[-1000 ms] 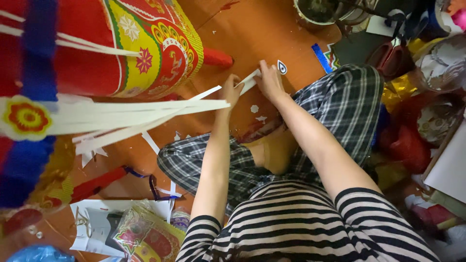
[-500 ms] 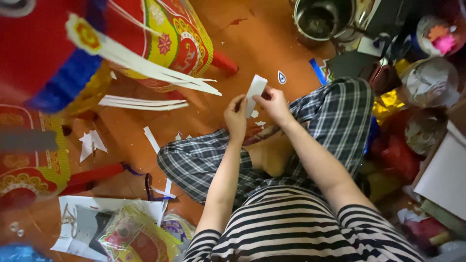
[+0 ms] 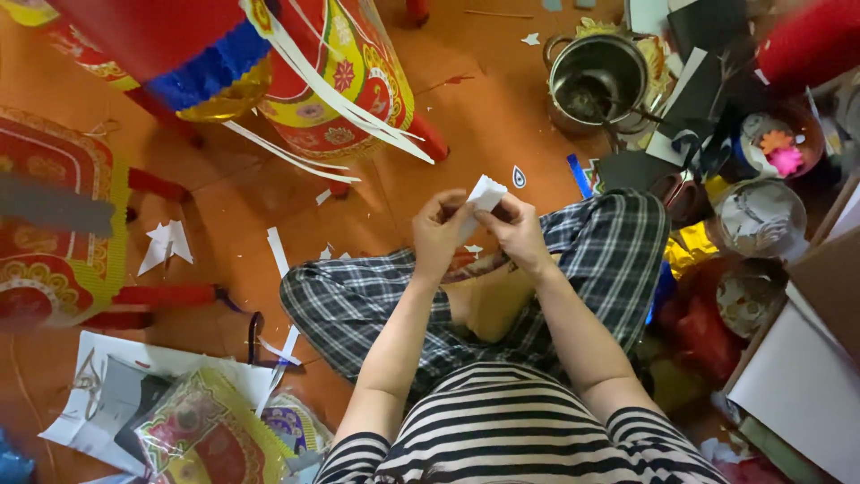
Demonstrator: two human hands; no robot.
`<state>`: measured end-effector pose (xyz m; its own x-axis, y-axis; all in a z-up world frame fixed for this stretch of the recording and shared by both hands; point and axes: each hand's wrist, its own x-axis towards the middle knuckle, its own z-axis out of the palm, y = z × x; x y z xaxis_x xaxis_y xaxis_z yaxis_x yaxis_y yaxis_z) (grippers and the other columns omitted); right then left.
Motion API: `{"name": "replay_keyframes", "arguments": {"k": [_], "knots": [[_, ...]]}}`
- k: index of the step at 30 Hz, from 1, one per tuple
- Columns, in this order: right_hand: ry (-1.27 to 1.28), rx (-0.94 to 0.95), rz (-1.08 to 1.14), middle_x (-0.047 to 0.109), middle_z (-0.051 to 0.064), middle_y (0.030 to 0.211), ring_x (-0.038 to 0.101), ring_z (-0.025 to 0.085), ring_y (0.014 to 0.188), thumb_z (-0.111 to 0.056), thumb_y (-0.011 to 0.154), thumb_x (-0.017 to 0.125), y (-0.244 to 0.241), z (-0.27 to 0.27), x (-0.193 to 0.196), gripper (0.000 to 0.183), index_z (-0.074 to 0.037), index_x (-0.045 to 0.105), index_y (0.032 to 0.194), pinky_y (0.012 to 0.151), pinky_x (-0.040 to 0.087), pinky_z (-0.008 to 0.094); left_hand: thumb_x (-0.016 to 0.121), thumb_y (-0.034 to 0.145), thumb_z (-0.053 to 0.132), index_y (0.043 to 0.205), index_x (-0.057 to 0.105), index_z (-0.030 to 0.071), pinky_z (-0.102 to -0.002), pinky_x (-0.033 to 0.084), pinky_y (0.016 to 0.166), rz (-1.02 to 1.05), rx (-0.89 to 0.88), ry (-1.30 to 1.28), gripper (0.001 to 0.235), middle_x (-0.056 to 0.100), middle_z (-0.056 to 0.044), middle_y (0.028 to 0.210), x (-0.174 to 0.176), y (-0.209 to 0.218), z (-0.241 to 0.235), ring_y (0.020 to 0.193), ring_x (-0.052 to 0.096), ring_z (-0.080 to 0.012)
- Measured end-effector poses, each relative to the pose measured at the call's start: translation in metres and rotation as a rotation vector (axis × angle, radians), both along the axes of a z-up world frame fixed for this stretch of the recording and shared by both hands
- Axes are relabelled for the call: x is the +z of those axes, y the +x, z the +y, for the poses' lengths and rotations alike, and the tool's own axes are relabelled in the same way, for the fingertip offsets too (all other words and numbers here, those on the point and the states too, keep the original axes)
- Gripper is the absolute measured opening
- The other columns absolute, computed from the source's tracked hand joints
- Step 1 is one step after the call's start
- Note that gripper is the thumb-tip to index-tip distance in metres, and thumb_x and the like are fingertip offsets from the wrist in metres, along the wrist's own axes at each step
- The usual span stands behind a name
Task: Assembling a traditional paper lantern by cutting paper strips and gluing them to a frame
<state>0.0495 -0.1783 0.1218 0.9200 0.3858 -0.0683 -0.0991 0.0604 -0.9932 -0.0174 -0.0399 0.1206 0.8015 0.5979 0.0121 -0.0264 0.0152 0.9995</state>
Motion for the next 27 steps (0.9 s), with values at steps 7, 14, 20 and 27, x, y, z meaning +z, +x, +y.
{"name": "replay_keyframes", "arguments": {"k": [7, 14, 20, 27], "knots": [[0.122, 0.034, 0.06, 0.078, 0.008, 0.09, 0.07, 0.011, 0.083, 0.003, 0.09, 0.089, 0.007, -0.005, -0.018, 0.027, -0.001, 0.08, 0.115, 0.072, 0.062, 0.031, 0.091, 0.093, 0.012, 0.105, 0.087, 0.012, -0.026, 0.059, 0.079, 0.022, -0.141, -0.002, 0.012, 0.082, -0.004, 0.09, -0.001, 0.003, 0.01, 0.083, 0.069, -0.0065], [0.054, 0.094, 0.137, 0.077, -0.005, 0.083, 0.066, 0.002, 0.079, -0.008, 0.087, 0.094, 0.009, -0.008, -0.002, 0.021, -0.009, 0.079, 0.102, 0.074, 0.053, 0.019, 0.089, 0.089, 0.007, 0.1, 0.087, 0.013, -0.033, 0.058, 0.081, 0.058, -0.269, 0.223, 0.012, 0.078, -0.007, 0.087, -0.016, -0.006, 0.018, 0.085, 0.072, -0.0154], [0.0, 0.021, 0.182, 0.072, -0.009, 0.066, 0.059, -0.003, 0.066, -0.014, 0.086, 0.095, -0.001, 0.006, 0.005, 0.016, -0.015, 0.08, 0.085, 0.061, 0.045, 0.015, 0.088, 0.093, 0.012, 0.1, 0.087, 0.01, -0.031, 0.058, 0.079, 0.058, -0.241, 0.155, 0.007, 0.078, -0.009, 0.088, -0.004, -0.017, 0.02, 0.088, 0.071, -0.0119], [-0.032, -0.034, 0.179, 0.068, -0.008, 0.064, 0.054, -0.002, 0.063, -0.015, 0.091, 0.091, -0.003, 0.006, 0.009, 0.017, -0.016, 0.077, 0.081, 0.059, 0.041, 0.015, 0.089, 0.095, 0.021, 0.098, 0.088, 0.011, -0.031, 0.059, 0.074, 0.137, -0.252, 0.176, 0.01, 0.079, -0.009, 0.086, -0.008, -0.026, 0.024, 0.083, 0.073, -0.0134]]}}
